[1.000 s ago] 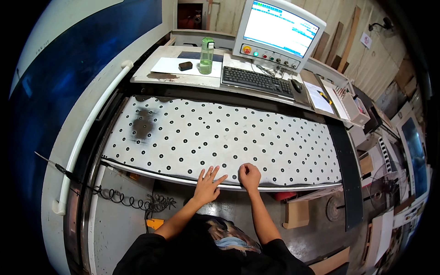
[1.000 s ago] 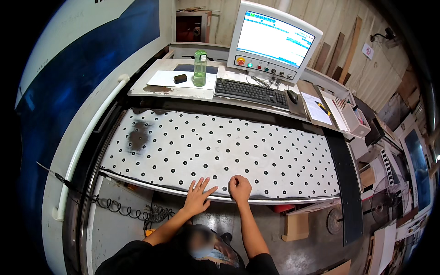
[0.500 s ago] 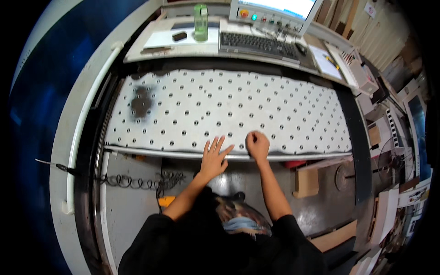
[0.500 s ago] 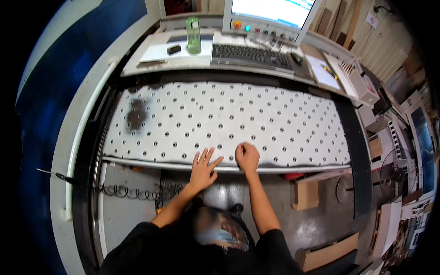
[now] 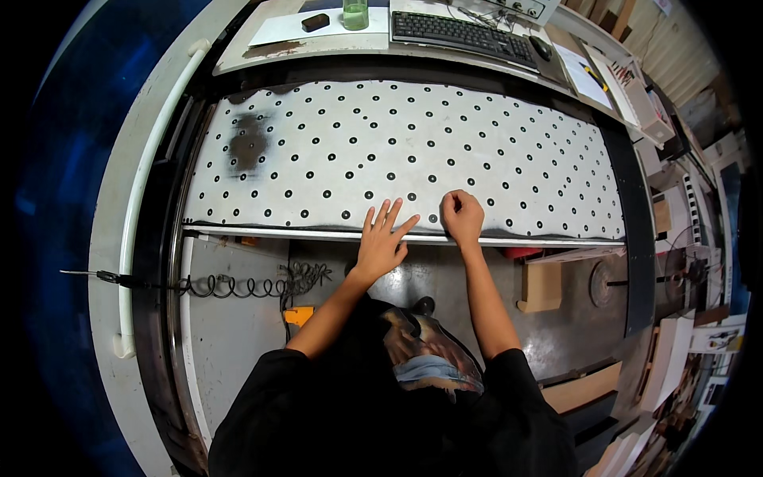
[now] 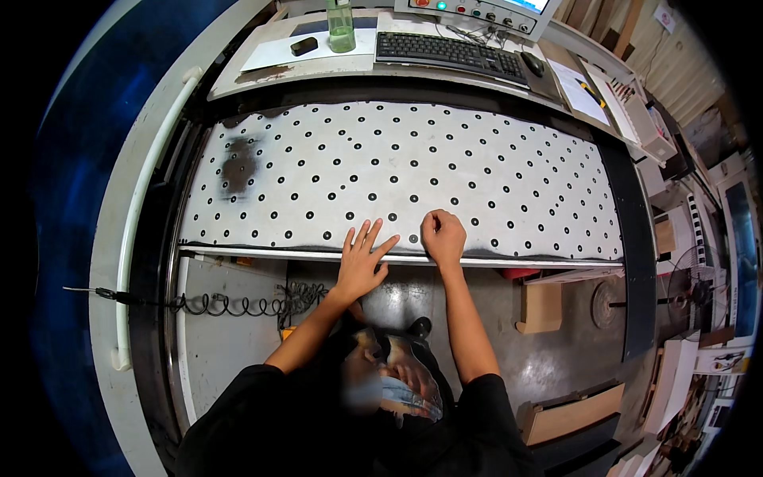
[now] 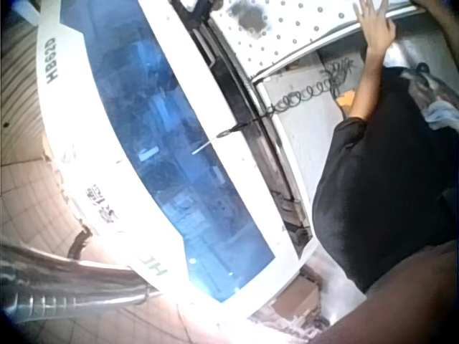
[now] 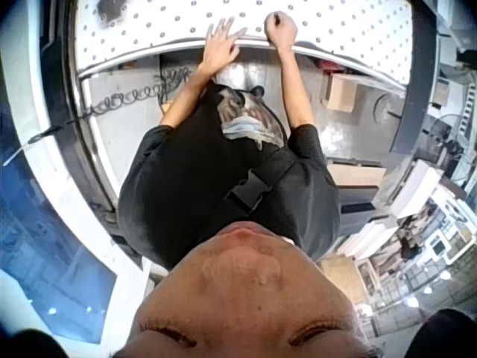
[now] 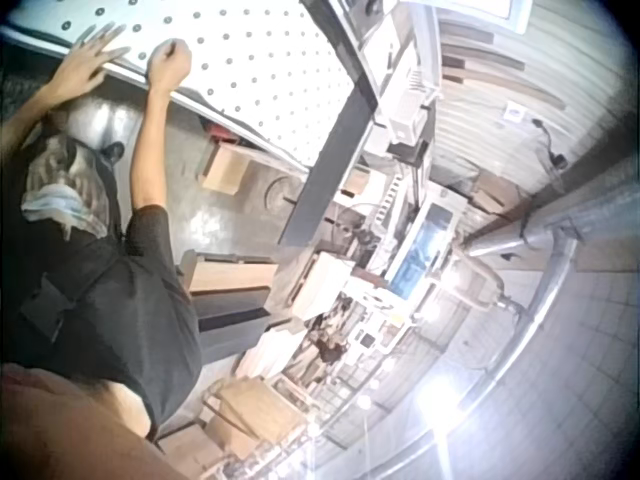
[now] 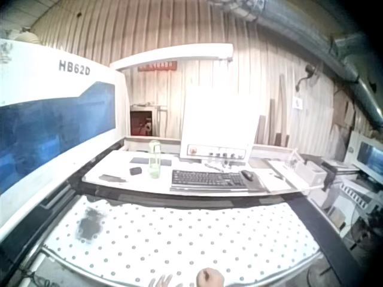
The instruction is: The person processes wooden boards by using a hand tool to trim edges, moving the boards across a white dotted work surface and into a large machinery unit.
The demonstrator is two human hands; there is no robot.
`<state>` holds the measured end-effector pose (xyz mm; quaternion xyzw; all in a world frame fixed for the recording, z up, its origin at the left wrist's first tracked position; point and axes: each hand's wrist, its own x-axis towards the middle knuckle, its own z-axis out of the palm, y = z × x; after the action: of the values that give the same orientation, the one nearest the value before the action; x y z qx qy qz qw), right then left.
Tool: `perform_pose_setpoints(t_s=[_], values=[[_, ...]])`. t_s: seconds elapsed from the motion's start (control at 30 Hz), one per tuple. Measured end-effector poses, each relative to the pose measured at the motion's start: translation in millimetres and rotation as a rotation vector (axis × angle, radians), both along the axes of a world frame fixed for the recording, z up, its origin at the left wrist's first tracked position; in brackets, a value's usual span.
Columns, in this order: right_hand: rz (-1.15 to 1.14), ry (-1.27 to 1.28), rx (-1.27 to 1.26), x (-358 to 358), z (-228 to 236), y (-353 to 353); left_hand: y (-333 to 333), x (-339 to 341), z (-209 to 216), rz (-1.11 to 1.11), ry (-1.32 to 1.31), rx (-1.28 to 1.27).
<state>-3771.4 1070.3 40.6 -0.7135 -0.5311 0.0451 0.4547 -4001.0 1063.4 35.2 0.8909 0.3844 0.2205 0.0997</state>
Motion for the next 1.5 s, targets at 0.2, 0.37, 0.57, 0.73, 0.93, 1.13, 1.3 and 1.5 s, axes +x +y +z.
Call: perform_pose_setpoints(t_s=[0.2,0.37,0.57,0.73,0.93,1.13,1.3,1.5], values=[[0.002,-0.007,-0.005,-0.7,0.1,-0.4,0.6,-0.7,0.9,-0.001,-0.007,-0.013],[0.002,0.005,-0.023,-0.7,0.0,-0.6,0.2,-0.2,-0.9,0.004,-0.001,0.002],[-0.003,0.0,-0.024,-2.5,4.1,-1.7,-0.2,-0.1,-0.5,0.009,0.026,-0.007],[-0.002,0.0,-0.009,-1.3,1.5,-1.2,-0.4,0.5,0.7,0.009,0.031,0.0],[0.001,-0.011,-0.014,-1.2,1.7,-0.9,-0.5,0.2,-0.3,0.011,0.017,0.002],[0.005,-0.018,-0.001,-0.4,0.1,-0.7,-0.4,-0.2,-1.3,0.004,0.001,-0.009],[-0.003,0.006,-0.022,0.1,-0.1,-0.6,0.0,0.0,-0.8,0.001,-0.005,-0.005],[0.007,-0.018,-0.016,1.6,-2.0,-0.3,-0.4,-0.5,-0.9,0.0,0.006,0.004]])
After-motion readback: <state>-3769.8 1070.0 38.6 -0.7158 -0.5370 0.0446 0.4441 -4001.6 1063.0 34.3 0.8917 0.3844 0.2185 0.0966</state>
